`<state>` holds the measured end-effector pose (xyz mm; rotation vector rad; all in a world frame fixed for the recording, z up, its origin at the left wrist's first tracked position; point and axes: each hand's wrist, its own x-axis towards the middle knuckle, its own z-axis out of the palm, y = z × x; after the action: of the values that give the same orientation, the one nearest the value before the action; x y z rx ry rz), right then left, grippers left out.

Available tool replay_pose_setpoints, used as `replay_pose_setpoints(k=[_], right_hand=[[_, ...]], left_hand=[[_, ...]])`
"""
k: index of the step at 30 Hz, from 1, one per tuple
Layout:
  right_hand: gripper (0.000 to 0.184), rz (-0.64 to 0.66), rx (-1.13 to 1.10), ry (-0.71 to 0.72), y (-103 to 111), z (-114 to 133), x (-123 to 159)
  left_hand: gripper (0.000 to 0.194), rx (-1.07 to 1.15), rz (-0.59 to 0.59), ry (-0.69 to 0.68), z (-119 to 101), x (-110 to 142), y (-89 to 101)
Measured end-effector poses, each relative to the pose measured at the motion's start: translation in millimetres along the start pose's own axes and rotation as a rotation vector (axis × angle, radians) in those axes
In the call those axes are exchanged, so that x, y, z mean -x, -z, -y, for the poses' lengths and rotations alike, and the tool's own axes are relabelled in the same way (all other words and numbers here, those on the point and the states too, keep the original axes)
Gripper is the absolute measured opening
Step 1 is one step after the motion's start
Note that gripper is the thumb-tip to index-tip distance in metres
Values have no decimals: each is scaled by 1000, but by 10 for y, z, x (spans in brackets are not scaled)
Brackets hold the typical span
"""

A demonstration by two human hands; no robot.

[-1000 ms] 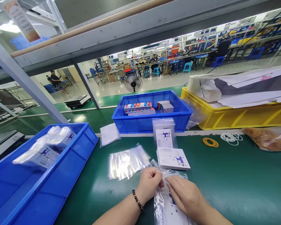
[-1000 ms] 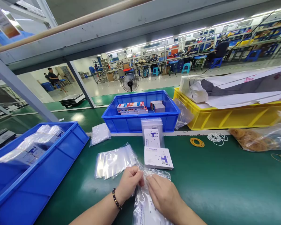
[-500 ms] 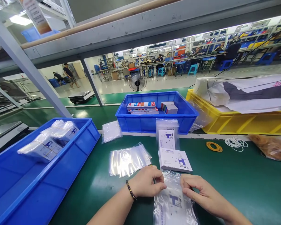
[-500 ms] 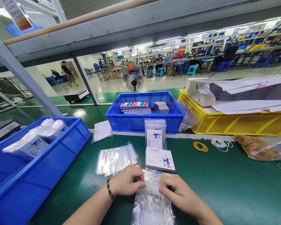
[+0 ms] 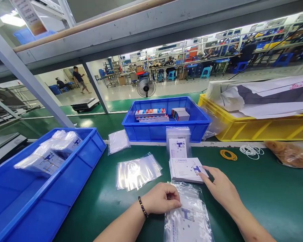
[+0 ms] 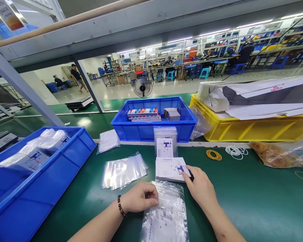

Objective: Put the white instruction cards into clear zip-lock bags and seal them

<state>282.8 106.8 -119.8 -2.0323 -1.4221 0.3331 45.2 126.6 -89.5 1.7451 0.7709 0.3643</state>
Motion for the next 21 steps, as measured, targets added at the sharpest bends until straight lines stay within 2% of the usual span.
replay_pose_setpoints(k=[3,6,9,11,14,18,21], right_hand=[[45,8,-29,-51,32,22,-3],[48,-65,-120,-99,67,42,7],[53,-128,-483,-180,89,81,21],[58,-107,-738,-234,99,120,33],[58,-23,-884,-274,126,178,64],[47,175,-783,-223,198,238,124],[43,377,-689,-107,242,290,166]], left_hand=[[7,-25,-2,-18,5,-8,-18],[7,-30,-14,-30,13,-24,-25],[8,-37,-22,-42,19,-38,-28],[9,-39,-25,-52,24,-42,-32],[9,-11,-24,-52,41,-48,-36],[5,93,-48,-3,85,-64,-41],[12,180,-78,-21,105,-71,-56]])
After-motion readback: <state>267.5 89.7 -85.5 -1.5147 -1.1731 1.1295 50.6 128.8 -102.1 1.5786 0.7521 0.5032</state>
